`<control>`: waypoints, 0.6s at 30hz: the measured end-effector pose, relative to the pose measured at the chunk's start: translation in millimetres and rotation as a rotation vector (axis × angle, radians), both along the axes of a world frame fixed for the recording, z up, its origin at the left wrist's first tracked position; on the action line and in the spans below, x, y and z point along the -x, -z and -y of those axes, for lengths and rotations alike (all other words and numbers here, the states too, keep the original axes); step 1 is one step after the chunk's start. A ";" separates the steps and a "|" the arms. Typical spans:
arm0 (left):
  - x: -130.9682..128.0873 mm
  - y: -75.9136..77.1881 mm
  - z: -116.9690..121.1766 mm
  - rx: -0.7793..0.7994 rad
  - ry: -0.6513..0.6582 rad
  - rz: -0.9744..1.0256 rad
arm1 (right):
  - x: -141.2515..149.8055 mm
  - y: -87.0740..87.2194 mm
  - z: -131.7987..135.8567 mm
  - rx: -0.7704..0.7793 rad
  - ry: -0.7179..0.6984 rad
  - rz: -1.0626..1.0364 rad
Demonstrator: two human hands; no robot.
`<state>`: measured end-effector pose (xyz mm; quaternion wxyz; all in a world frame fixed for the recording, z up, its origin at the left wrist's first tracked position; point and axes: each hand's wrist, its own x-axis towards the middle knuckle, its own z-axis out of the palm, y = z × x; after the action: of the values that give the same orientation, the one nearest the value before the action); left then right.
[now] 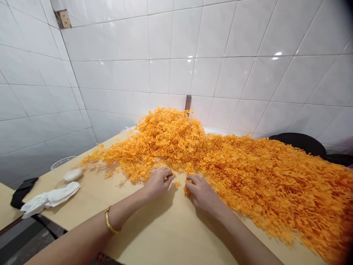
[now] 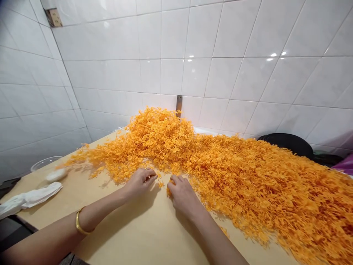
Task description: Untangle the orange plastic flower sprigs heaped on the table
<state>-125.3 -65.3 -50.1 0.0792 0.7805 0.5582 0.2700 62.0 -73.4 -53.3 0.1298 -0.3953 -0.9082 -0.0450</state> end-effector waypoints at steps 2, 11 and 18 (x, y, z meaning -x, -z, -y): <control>2.9 4.7 3.7 0.026 -0.013 -0.036 | -4.7 -5.5 18.8 0.046 -0.068 -0.002; -6.2 2.2 22.5 0.045 0.166 -0.097 | -45.7 -3.9 45.6 -0.048 0.157 0.015; -16.4 -24.1 68.0 0.141 0.406 -0.063 | -26.2 -16.2 16.1 -0.170 0.251 -0.071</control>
<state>-108.9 -133.3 -26.0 0.1689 0.8775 0.4091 0.1845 88.2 -89.5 -37.1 0.1880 -0.4946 -0.8395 -0.1235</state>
